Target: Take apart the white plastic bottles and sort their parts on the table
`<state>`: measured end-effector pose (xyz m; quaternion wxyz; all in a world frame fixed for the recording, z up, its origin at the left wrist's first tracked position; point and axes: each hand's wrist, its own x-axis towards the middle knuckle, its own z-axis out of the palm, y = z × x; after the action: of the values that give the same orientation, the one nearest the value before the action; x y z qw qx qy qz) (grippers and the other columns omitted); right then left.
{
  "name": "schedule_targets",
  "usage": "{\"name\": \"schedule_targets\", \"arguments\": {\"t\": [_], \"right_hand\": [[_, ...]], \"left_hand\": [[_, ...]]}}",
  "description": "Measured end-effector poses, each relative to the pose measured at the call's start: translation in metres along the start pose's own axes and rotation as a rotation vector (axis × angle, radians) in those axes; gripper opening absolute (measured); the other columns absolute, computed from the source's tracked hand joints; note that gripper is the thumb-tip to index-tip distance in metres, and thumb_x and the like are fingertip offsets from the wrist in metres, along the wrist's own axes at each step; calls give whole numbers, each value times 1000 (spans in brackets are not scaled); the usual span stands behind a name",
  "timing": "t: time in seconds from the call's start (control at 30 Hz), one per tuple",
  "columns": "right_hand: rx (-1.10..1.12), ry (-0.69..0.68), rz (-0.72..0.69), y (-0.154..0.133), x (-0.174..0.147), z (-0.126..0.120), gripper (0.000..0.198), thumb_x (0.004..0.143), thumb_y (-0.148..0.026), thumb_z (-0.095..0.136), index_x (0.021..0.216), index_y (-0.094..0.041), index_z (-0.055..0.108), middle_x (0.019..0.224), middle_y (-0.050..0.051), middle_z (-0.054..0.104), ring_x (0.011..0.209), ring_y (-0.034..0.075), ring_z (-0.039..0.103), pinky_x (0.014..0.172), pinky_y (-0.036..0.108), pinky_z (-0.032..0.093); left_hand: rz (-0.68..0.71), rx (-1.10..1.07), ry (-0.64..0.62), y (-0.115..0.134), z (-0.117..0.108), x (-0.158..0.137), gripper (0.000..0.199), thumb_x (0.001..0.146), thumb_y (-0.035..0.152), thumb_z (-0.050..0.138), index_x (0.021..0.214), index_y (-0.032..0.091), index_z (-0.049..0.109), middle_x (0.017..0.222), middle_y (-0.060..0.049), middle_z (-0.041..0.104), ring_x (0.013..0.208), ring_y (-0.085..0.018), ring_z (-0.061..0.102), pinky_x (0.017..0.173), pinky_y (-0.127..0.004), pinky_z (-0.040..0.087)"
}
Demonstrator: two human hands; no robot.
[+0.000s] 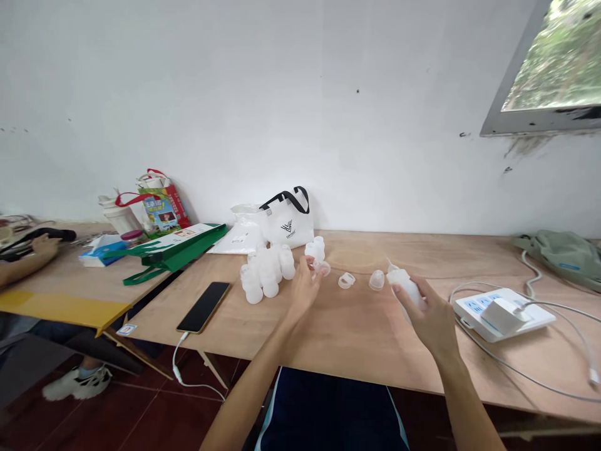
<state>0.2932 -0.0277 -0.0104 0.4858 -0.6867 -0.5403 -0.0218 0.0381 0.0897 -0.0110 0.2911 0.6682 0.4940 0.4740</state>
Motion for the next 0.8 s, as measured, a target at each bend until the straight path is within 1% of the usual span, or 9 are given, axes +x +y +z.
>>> {"name": "schedule_targets", "arguments": {"t": [0.07, 0.13, 0.23, 0.37, 0.47, 0.57, 0.63, 0.7, 0.8], "right_hand": [[36, -14, 14, 2, 3, -2, 58, 89, -77, 50, 109, -26, 70, 92, 7, 76, 78, 27, 68, 68, 34, 46], [73, -29, 19, 3, 4, -2, 60, 89, -78, 50, 108, -25, 71, 87, 6, 75, 76, 27, 67, 69, 34, 46], [102, -27, 64, 3, 6, -3, 60, 87, -78, 52, 104, -23, 71, 87, 7, 74, 77, 27, 65, 69, 33, 45], [136, -17, 133, 5, 9, -10, 57, 87, -75, 56, 102, -23, 71, 91, 6, 73, 81, 25, 64, 69, 31, 43], [153, -12, 142, 9, 11, -17, 54, 87, -73, 57, 101, -23, 71, 90, 4, 72, 81, 23, 62, 71, 30, 43], [152, 1, 161, 14, 13, -22, 54, 86, -73, 57, 99, -22, 71, 85, 3, 70, 77, 21, 60, 69, 29, 43], [141, 5, 172, 17, 15, -25, 55, 85, -74, 58, 98, -22, 72, 83, 3, 70, 76, 21, 60, 67, 29, 43], [130, 4, 166, 19, 16, -25, 57, 85, -75, 57, 100, -22, 72, 83, 4, 70, 75, 21, 60, 67, 28, 44], [117, -22, 134, 20, 17, -23, 58, 87, -75, 54, 101, -21, 72, 87, 5, 72, 78, 23, 63, 69, 30, 44]], "left_hand": [[30, 111, 25, -9, -4, 4, 33, 93, 36, 64, 120, 21, 56, 127, -14, 65, 116, -30, 61, 98, -46, 47], [59, 145, 8, -12, -4, 8, 32, 95, 35, 60, 124, 22, 57, 129, -12, 65, 117, -30, 60, 100, -47, 46], [103, 121, -74, -6, 10, 17, 35, 96, 32, 59, 130, 24, 58, 129, -9, 65, 114, -26, 61, 100, -42, 48], [185, 9, -267, 16, 63, 29, 39, 96, 30, 59, 134, 23, 58, 135, -10, 61, 113, -23, 63, 98, -37, 52], [243, -11, -345, 28, 108, 33, 41, 97, 24, 57, 138, 19, 56, 134, -14, 62, 121, -26, 60, 105, -38, 48], [262, 16, -451, 26, 140, 36, 45, 98, 20, 55, 143, 20, 52, 141, -14, 59, 130, -28, 56, 113, -43, 41], [247, 32, -516, 18, 149, 38, 46, 95, 17, 59, 141, 21, 54, 139, -14, 60, 130, -30, 56, 114, -46, 41], [219, 27, -551, 9, 149, 38, 51, 89, 16, 68, 138, 21, 55, 135, -13, 63, 127, -30, 59, 111, -47, 43], [167, -77, -493, 1, 138, 33, 64, 82, 23, 79, 140, 22, 53, 140, -14, 60, 128, -32, 58, 111, -47, 44]]}}
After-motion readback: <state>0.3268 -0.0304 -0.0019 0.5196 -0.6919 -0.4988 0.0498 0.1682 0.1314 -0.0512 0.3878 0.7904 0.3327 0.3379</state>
